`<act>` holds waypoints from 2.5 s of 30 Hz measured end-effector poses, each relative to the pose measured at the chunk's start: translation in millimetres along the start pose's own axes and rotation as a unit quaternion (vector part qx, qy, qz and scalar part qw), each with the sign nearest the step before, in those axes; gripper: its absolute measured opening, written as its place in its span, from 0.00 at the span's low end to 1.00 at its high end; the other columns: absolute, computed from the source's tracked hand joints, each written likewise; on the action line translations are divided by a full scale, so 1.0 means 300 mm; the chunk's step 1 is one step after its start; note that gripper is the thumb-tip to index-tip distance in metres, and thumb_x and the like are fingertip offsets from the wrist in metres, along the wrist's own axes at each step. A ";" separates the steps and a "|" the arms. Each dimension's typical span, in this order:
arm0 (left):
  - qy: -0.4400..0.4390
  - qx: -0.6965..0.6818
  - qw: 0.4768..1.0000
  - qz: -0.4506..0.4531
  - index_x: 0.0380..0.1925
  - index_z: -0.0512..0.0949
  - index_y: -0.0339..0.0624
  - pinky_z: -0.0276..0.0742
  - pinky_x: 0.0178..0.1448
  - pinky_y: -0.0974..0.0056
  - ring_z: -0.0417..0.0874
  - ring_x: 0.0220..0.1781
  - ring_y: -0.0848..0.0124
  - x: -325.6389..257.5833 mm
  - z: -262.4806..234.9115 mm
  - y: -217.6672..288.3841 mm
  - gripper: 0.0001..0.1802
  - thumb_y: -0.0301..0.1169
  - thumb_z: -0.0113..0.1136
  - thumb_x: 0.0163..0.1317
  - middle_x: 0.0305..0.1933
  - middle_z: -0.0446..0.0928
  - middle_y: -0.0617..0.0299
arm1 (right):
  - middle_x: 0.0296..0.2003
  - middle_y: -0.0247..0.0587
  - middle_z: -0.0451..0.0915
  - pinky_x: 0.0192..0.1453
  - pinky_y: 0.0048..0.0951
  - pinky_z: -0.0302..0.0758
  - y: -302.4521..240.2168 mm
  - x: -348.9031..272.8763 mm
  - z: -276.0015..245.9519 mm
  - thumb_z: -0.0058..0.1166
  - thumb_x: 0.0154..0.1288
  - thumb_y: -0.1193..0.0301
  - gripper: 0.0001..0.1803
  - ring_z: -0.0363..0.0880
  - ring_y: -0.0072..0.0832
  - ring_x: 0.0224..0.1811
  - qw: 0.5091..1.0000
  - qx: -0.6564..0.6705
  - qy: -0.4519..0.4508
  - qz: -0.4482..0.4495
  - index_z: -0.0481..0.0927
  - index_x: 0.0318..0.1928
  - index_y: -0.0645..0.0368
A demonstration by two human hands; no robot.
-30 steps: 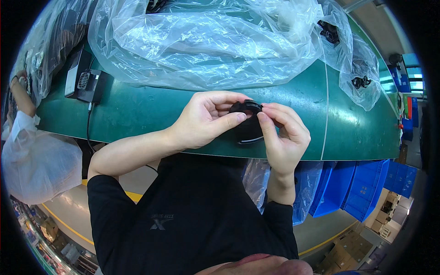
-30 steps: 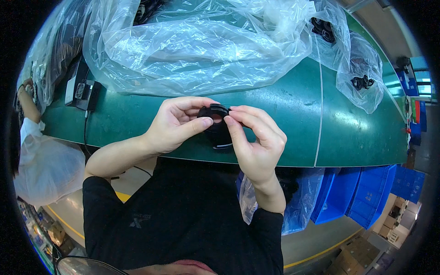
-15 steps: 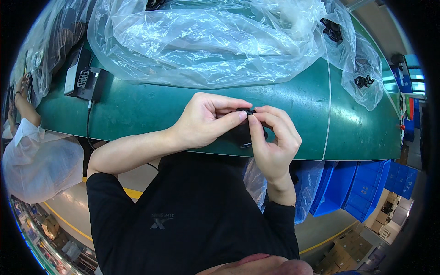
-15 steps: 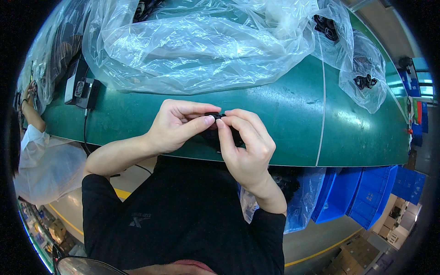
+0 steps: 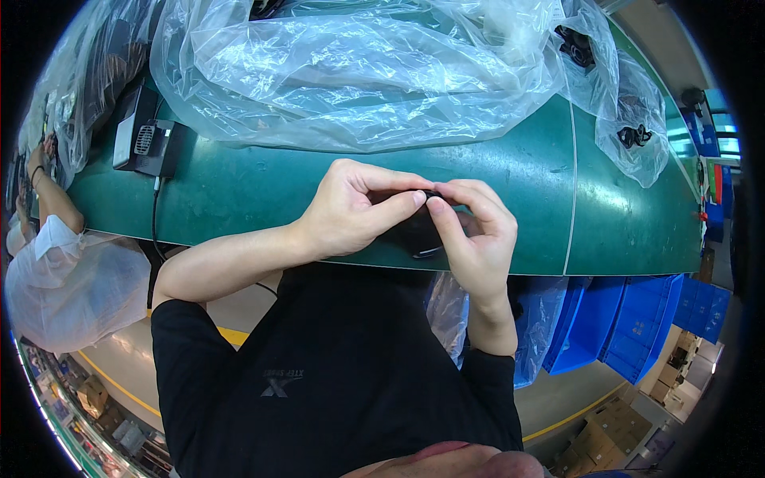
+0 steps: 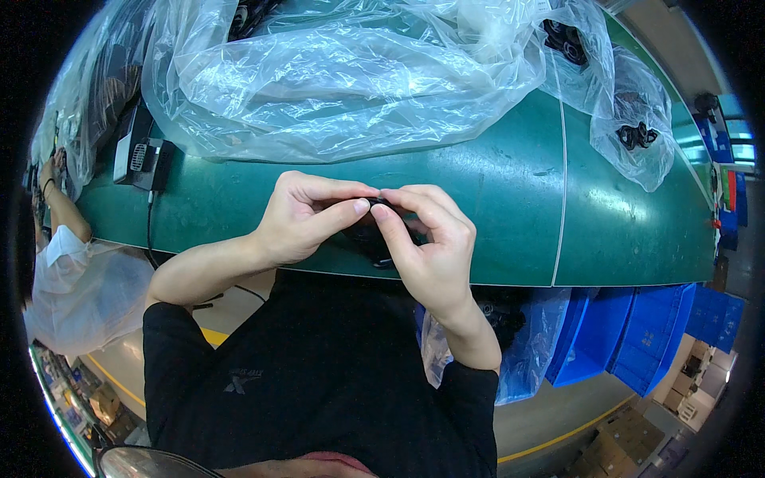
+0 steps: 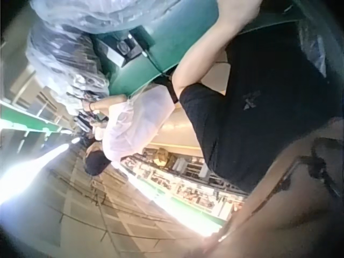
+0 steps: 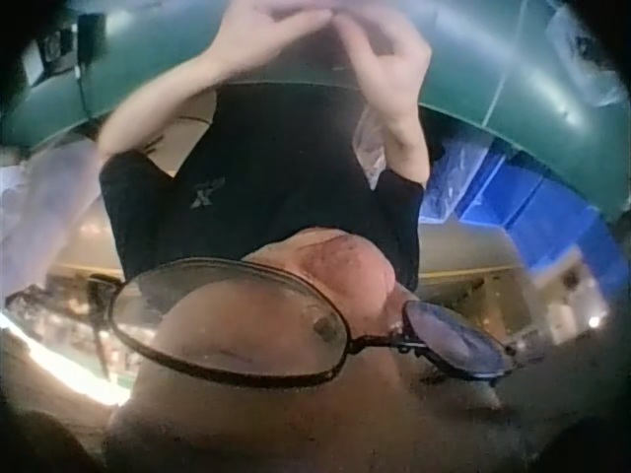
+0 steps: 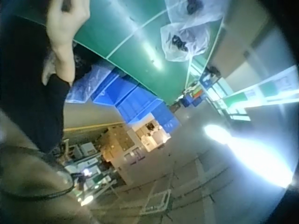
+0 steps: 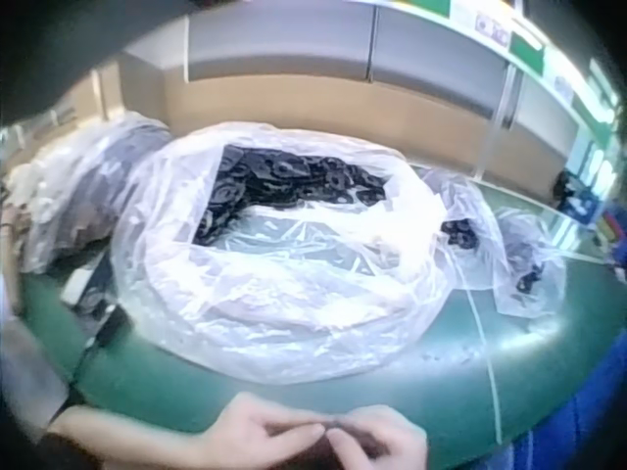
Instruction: Assembling black circular components onto base plates on an industrial assembly line.
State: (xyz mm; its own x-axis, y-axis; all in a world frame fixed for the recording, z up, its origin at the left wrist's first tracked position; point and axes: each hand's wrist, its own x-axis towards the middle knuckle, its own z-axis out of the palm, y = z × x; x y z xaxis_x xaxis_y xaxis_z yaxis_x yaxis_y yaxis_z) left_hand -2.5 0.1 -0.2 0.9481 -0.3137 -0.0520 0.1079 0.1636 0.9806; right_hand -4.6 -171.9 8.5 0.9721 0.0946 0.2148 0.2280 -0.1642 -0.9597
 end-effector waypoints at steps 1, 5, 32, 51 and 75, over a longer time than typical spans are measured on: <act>-0.001 0.000 1.000 0.000 0.41 0.79 0.32 0.76 0.46 0.73 0.79 0.40 0.77 0.000 -0.002 0.005 0.11 0.24 0.57 0.60 0.38 0.81 0.57 | 0.33 0.42 0.78 0.32 0.18 0.75 0.005 -0.001 -0.006 0.58 0.54 0.82 0.07 0.78 0.21 0.33 1.000 0.000 -0.024 -0.006 0.80 0.36 0.68; -0.001 -0.025 0.999 -0.037 0.41 0.79 0.31 0.77 0.46 0.72 0.80 0.39 0.76 -0.003 -0.004 0.007 0.11 0.24 0.56 0.60 0.38 0.81 0.56 | 0.33 0.40 0.77 0.32 0.16 0.74 0.025 -0.011 -0.004 0.57 0.56 0.83 0.07 0.77 0.20 0.33 0.997 0.054 -0.050 0.004 0.80 0.37 0.69; -0.070 -0.159 0.977 -0.123 0.54 0.69 0.31 0.77 0.50 0.68 0.79 0.45 0.75 0.017 0.001 0.022 0.19 0.24 0.53 0.62 0.44 0.78 0.56 | 0.29 0.35 0.79 0.34 0.14 0.71 0.041 0.010 -0.054 0.57 0.59 0.78 0.03 0.75 0.15 0.30 0.963 0.220 0.043 0.146 0.79 0.32 0.67; -0.086 -0.071 0.992 -0.063 0.47 0.75 0.30 0.76 0.42 0.72 0.77 0.38 0.81 -0.004 0.004 0.008 0.15 0.27 0.54 0.63 0.37 0.80 0.62 | 0.37 0.40 0.77 0.42 0.18 0.75 0.015 -0.024 -0.053 0.59 0.52 0.85 0.23 0.76 0.21 0.39 0.979 0.187 0.006 0.075 0.73 0.51 0.71; -0.085 -0.092 0.988 -0.095 0.42 0.78 0.31 0.77 0.39 0.73 0.79 0.36 0.79 0.005 0.010 0.012 0.12 0.30 0.56 0.63 0.36 0.80 0.61 | 0.36 0.44 0.81 0.45 0.20 0.75 0.032 -0.015 -0.078 0.52 0.62 0.79 0.11 0.79 0.21 0.37 0.963 0.232 -0.026 0.133 0.78 0.45 0.71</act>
State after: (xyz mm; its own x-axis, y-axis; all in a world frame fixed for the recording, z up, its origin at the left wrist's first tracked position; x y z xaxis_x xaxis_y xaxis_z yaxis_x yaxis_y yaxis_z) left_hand -1.7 -2.7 3.8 0.8430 -0.5054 -0.1841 0.3468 0.2492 0.9042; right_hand -5.6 -196.8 2.6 0.9857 0.1614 -0.0477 -0.0898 0.2652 -0.9600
